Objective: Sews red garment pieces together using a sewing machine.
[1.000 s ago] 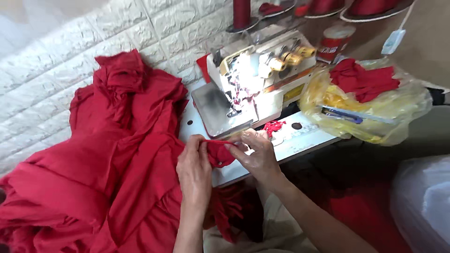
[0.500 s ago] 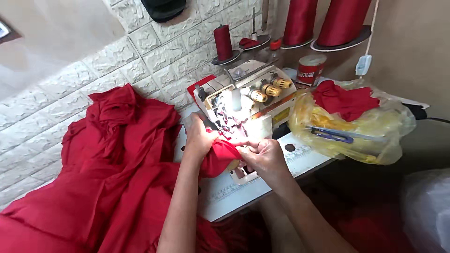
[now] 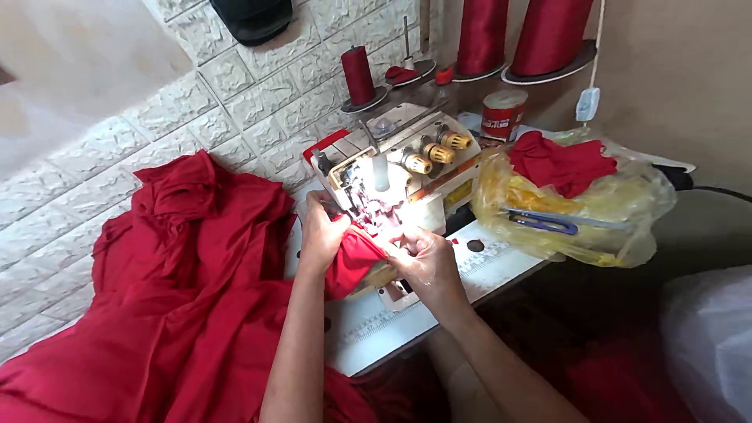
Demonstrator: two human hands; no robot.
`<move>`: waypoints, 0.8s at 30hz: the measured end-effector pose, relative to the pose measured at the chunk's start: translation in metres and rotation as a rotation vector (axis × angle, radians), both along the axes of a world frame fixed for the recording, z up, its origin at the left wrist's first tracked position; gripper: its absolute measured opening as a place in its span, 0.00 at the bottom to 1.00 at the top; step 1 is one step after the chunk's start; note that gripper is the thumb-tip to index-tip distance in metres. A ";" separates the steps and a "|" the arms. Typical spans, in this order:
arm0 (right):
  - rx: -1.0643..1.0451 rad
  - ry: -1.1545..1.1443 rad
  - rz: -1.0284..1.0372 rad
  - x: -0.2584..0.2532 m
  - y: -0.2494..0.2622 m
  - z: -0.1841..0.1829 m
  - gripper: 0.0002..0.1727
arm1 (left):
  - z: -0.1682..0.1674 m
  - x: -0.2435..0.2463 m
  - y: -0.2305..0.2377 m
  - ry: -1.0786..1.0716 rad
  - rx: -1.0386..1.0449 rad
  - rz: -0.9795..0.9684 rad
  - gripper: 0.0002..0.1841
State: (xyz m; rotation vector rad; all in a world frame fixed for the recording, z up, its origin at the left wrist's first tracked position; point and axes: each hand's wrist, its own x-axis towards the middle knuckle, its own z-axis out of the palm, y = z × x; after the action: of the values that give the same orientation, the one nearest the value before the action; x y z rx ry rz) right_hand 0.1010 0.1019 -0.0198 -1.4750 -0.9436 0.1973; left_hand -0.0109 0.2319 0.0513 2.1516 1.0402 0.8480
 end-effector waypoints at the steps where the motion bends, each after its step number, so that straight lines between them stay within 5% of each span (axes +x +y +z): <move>1: 0.000 0.010 0.002 0.000 0.000 0.000 0.06 | 0.003 -0.003 -0.001 0.002 -0.008 -0.014 0.30; 5: 0.004 0.014 -0.005 0.001 0.003 -0.001 0.05 | 0.018 -0.026 -0.013 -0.013 0.057 0.042 0.17; 9: 0.006 0.019 -0.021 0.002 0.006 0.001 0.06 | 0.023 -0.035 -0.042 0.096 0.117 0.246 0.28; 12: 0.001 0.001 -0.027 0.001 0.006 0.002 0.07 | 0.013 -0.031 -0.052 0.107 0.131 0.207 0.16; 17: 0.129 -0.295 -0.183 -0.002 0.003 0.007 0.09 | -0.001 -0.026 -0.053 -0.385 0.097 0.116 0.01; 21: 0.165 -0.330 -0.045 0.000 0.005 0.016 0.29 | 0.004 -0.013 -0.065 -0.800 -0.286 0.039 0.09; 24: 0.085 -0.341 0.040 0.001 0.006 0.023 0.30 | 0.013 -0.004 -0.067 -0.933 -0.470 0.116 0.10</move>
State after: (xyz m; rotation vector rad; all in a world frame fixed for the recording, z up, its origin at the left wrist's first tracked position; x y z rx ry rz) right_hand 0.1017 0.1083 0.0034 -1.4370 -1.2407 -0.0678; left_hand -0.0148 0.1652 0.0643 1.0905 0.7486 1.3125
